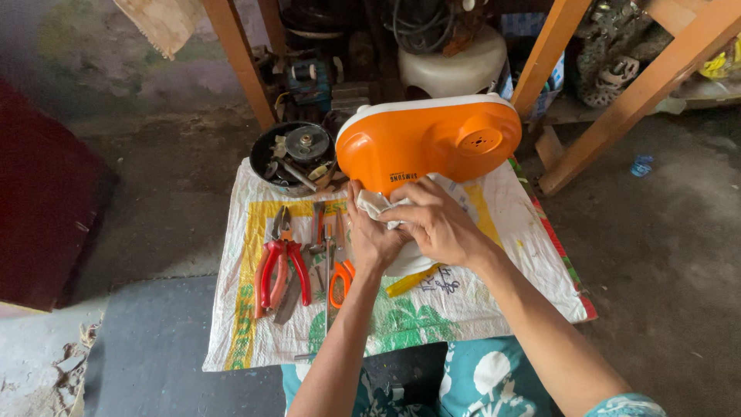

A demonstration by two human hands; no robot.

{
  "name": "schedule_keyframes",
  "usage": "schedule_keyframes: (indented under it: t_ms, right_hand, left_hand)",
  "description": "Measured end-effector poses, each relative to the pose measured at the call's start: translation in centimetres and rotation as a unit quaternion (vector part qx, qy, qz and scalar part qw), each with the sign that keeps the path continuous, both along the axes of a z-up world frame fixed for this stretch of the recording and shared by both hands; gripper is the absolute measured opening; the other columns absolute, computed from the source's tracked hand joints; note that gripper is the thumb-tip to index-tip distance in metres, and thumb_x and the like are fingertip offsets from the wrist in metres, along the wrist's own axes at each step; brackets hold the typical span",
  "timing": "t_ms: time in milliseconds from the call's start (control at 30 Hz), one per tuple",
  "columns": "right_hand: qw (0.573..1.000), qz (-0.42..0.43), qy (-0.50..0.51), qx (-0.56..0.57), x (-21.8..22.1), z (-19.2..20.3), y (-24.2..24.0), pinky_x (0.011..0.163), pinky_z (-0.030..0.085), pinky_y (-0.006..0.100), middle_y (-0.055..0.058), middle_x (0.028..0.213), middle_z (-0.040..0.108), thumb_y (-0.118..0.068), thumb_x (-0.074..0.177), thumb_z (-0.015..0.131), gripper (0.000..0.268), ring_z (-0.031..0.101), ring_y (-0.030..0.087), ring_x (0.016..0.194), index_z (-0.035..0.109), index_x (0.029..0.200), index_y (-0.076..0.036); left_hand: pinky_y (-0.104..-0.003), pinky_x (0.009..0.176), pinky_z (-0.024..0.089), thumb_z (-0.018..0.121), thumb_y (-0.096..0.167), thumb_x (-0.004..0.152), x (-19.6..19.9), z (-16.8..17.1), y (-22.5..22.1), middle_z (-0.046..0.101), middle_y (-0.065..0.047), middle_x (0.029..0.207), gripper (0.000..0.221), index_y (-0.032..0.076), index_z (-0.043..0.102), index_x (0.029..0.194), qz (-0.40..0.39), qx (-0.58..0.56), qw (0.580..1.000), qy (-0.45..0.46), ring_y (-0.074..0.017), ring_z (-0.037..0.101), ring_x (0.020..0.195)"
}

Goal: The person uses a screwdriver to loosen screws on the base of a mixer grinder, removes internal components including a metal shaft, and wipes the exterior and interior parts with a cloth.

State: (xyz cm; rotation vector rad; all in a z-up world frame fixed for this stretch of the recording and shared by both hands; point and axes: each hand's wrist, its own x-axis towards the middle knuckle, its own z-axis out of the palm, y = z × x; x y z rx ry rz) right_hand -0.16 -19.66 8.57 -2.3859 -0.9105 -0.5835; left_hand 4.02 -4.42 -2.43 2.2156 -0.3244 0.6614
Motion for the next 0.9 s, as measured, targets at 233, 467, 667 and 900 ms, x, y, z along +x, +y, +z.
schedule_keyframes:
  t_ms: [233, 467, 667, 900]
  right_hand:
    - [0.973, -0.083, 0.0, 0.214, 3.4, -0.1, -1.5, 0.09, 0.053, 0.037, 0.011, 0.111, 0.065, -0.002, 0.099, 0.07, 0.023, 0.066, 0.027, 0.103, 0.075, 0.12, -0.011]
    - [0.96, -0.062, 0.001, 0.273, -1.7, -4.1, -0.5, 0.094, 0.052, 0.034, 0.013, 0.113, 0.062, 0.002, 0.094, 0.06, 0.033, 0.063, 0.026, 0.108, 0.074, 0.122, -0.009]
    - [0.917, -0.101, 0.027, 0.385, -0.4, -7.7, -3.2, 0.104, 0.047, 0.03, 0.013, 0.123, 0.067, -0.002, 0.103, 0.058, 0.026, 0.062, 0.024, 0.117, 0.069, 0.127, -0.003]
    - [0.922, -0.112, -0.031, 0.369, -3.8, -7.1, 0.1, 0.096, 0.052, 0.031, 0.013, 0.119, 0.06, -0.007, 0.103, 0.059, 0.025, 0.064, 0.024, 0.107, 0.068, 0.126, -0.008]
  left_hand:
    - [-0.044, 0.12, 0.032, 0.096, 0.063, 0.039, -1.8, 4.4, -0.5, 0.017, -0.027, 0.165, 0.161, -0.009, 0.014, 0.157, 0.006, -0.152, 0.977, 0.15, -0.0399, 0.027, 0.152]
    - [-0.044, 0.122, 0.031, 0.096, 0.06, 0.043, -2.0, 4.5, 0.1, 0.017, -0.027, 0.167, 0.158, -0.006, 0.014, 0.16, -0.007, -0.148, 0.98, 0.135, -0.0391, 0.025, 0.154]
    - [-0.047, 0.121, 0.032, 0.096, 0.06, 0.048, -1.1, 3.6, 0.1, 0.022, -0.025, 0.164, 0.146, -0.005, 0.023, 0.157, -0.033, -0.189, 0.975, 0.116, -0.0378, 0.028, 0.152]
    - [-0.051, 0.121, 0.035, 0.078, 0.059, 0.082, 1.4, 4.0, 0.8, 0.034, -0.02, 0.163, 0.09, 0.014, 0.047, 0.154, -0.005, -0.203, 0.973, 0.109, -0.0421, 0.032, 0.152]
